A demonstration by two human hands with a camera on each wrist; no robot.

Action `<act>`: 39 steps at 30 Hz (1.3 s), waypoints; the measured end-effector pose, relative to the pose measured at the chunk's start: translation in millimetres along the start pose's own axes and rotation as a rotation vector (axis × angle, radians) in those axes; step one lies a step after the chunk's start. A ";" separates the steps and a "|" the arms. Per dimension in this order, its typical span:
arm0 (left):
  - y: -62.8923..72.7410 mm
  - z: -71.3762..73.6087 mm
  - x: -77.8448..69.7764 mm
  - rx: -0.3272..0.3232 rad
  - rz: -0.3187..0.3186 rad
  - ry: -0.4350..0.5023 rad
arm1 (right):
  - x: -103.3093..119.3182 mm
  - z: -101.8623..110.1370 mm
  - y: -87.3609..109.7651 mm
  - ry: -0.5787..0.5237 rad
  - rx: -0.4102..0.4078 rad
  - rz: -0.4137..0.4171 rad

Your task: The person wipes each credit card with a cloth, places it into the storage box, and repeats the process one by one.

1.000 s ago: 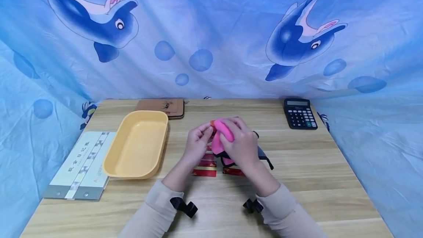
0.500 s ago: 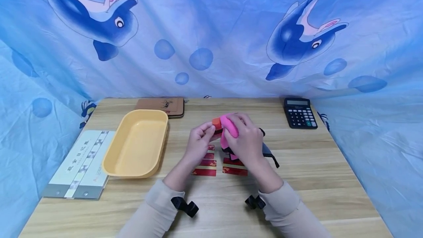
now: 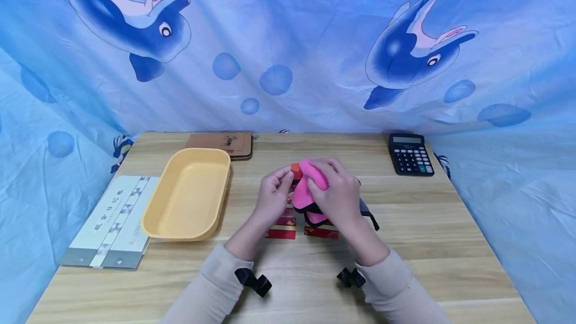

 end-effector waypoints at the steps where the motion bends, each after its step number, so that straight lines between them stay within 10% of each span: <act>1: 0.1 1.4 -0.3 -0.009 -0.003 -0.006 | -3.8 1.7 0.0 0.005 -0.004 -0.011; 10: 2.3 8.3 -2.5 -0.063 0.007 -0.048 | -23.4 9.9 2.7 0.036 -0.037 -0.070; 23: 3.2 -5.2 3.6 -0.020 -0.012 -0.008 | 18.0 -14.0 6.0 -0.049 0.010 0.078; 39: 5.5 18.1 1.4 -0.049 0.123 0.091 | -30.2 10.8 5.6 0.036 -0.015 -0.119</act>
Point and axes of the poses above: each hand's wrist, its own y-axis away from the middle knuckle, its own z-axis out of the back of the hand, x = y × z, the point moved 5 cm from there along -y, towards the middle knuckle, and after that the axes turned 3 degrees about x, right-handed, at the moved point
